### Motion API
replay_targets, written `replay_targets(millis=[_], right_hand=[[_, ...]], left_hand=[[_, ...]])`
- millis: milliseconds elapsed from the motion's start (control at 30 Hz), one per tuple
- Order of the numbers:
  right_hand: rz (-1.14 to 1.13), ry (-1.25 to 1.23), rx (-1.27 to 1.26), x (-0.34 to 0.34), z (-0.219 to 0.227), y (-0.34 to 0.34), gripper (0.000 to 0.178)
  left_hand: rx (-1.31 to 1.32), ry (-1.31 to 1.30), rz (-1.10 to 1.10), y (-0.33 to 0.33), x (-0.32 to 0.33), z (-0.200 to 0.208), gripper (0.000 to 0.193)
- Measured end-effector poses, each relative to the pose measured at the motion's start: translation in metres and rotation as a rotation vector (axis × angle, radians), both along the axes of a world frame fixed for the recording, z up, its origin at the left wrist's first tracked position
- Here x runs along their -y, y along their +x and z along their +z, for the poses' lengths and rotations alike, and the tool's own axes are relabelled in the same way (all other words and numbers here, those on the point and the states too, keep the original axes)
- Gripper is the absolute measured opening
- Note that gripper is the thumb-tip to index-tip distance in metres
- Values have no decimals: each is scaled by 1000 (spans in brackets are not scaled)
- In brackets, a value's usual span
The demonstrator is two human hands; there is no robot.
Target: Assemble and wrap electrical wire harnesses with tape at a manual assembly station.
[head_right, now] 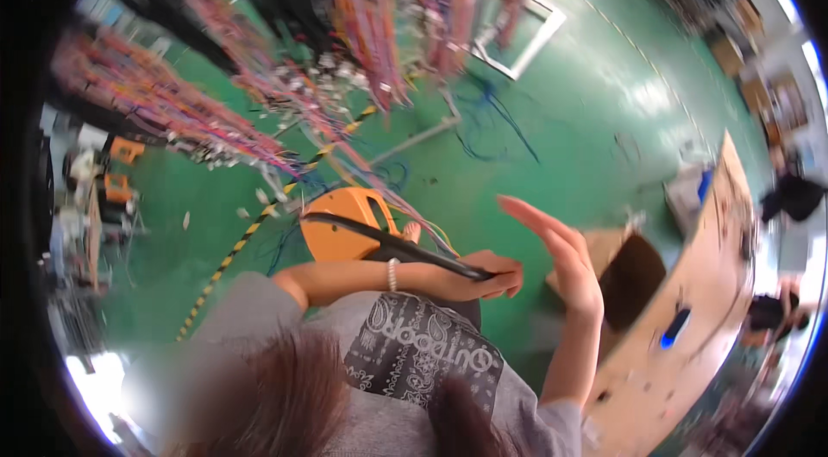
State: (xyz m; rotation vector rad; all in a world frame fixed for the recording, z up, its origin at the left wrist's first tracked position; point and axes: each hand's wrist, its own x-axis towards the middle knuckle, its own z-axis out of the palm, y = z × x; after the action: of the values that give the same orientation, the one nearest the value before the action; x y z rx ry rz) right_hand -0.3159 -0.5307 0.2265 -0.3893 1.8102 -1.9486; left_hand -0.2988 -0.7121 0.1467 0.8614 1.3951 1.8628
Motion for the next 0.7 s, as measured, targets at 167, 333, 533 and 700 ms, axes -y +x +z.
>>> replay_targets(millis=[167, 333, 533, 700], right_hand=[[78, 324, 76, -16, -7, 77, 44], [-644, 121, 48, -127, -61, 241, 29], [-1250, -182, 126, -139, -102, 396, 30], [-1657, -512, 41, -139, -146, 458, 35]], left_hand=[[-299, 40, -210, 104, -139, -108, 27], [-112, -369, -920, 125, -185, -124, 107], [861, 363, -989, 191, -330, -43, 100], [1082, 237, -1125, 275, -452, -30, 65]])
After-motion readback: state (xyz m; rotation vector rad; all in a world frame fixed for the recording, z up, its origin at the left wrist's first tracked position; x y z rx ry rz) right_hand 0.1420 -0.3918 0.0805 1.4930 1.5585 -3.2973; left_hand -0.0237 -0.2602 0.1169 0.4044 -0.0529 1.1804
